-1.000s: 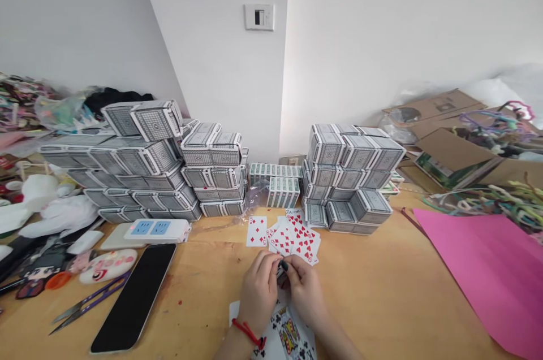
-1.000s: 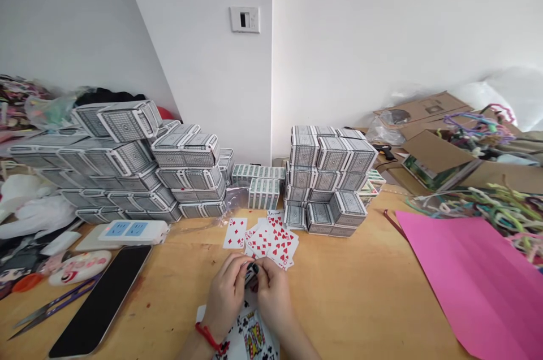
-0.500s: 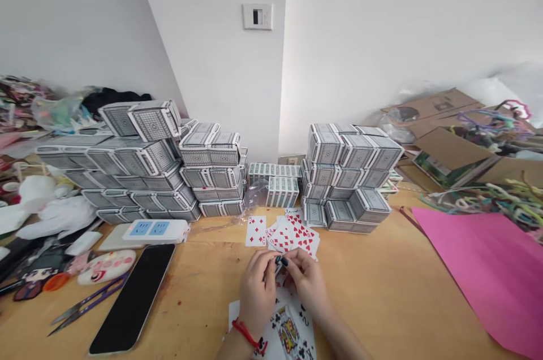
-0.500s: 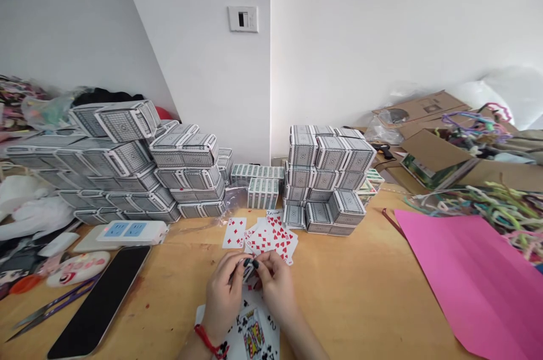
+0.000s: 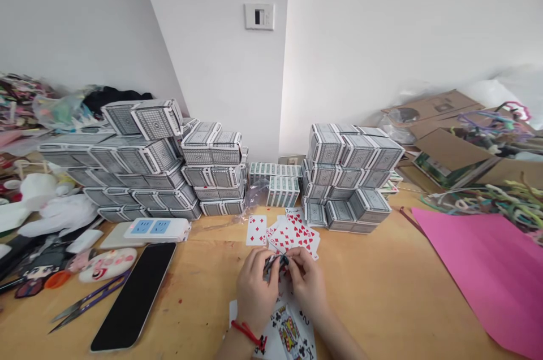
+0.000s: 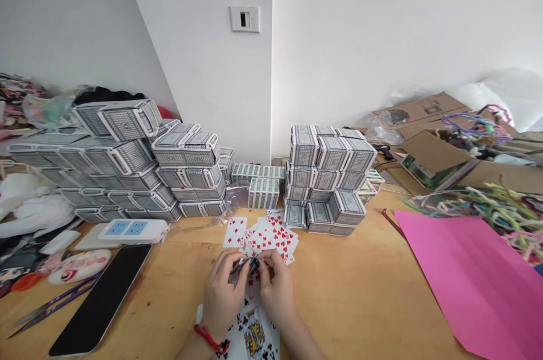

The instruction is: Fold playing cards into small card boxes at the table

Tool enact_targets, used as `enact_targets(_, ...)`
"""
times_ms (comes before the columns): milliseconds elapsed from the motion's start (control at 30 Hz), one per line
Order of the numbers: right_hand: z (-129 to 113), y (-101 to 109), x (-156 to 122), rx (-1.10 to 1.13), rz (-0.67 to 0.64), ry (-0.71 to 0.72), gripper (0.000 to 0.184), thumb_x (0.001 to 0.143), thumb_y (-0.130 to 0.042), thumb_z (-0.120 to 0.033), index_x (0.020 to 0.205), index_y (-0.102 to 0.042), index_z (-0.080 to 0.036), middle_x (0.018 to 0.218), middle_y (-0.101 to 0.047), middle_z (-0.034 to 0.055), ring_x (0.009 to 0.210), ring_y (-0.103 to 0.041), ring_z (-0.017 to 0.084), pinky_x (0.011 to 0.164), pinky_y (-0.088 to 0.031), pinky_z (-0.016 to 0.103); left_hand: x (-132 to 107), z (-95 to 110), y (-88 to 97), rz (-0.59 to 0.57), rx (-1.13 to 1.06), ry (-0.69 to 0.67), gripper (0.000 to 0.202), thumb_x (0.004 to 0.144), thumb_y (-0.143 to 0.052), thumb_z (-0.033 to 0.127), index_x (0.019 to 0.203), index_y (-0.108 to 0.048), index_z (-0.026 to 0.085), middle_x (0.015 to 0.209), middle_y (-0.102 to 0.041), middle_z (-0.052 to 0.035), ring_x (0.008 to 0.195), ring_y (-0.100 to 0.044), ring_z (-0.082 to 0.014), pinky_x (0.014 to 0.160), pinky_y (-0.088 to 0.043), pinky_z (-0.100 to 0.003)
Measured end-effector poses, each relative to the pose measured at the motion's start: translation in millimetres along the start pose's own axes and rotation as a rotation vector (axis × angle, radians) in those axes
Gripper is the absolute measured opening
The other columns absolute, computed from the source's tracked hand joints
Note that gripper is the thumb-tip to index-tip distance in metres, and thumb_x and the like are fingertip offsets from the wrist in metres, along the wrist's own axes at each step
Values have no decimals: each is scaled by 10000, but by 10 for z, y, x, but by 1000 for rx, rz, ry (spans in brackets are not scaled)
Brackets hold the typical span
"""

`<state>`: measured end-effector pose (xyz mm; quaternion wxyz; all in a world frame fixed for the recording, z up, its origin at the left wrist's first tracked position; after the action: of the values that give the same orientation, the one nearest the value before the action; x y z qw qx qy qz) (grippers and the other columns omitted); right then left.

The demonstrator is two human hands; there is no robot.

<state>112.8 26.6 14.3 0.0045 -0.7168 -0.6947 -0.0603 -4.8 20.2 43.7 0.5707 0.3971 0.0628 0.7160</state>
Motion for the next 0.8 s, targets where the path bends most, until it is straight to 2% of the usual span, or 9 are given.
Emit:
enact_targets(133,-4,11,-28,-93,34,28,200,820,-436,-377,766,-494,-193,661,-569,21,597,-543,158,551,-416,245,-29,5,8,12,41,-69,133,817,-439,204,791,-569,202,771,-617,-49,776,-589,-173,702,-476,-284)
enact_targets(333,17,53,-21,-158,116,102,138,807,-454,-309,769,-513,-190,667,-601,26,610,-569,156,552,-433,234,-66,-18,-4,47,120,-160,227,832,-382,145,948,-572,191,888,-640,-72,854,-593,-173,753,-476,-294)
enact_targets(600,-90,11,-112,-287,85,217,125,812,-435,-260,732,-512,-202,642,-599,18,585,-562,144,570,-429,223,-43,-58,-3,52,130,-101,185,830,-388,171,826,-572,191,738,-620,-39,715,-603,-154,645,-491,-261)
enact_targets(800,-51,19,-88,-238,88,191,130,810,-425,-262,742,-515,-199,640,-588,14,577,-545,142,548,-417,217,-62,-92,-22,35,138,-110,247,821,-346,124,920,-565,182,831,-639,-58,790,-615,-164,685,-501,-267)
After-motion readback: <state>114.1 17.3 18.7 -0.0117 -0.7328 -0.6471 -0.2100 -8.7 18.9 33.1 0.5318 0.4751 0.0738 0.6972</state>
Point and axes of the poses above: each hand's wrist, its own x-axis towards the middle knuckle, its own y-axis out of the back of the hand, z = x × y, the point moved 4 cm from there along x, towards the middle knuckle
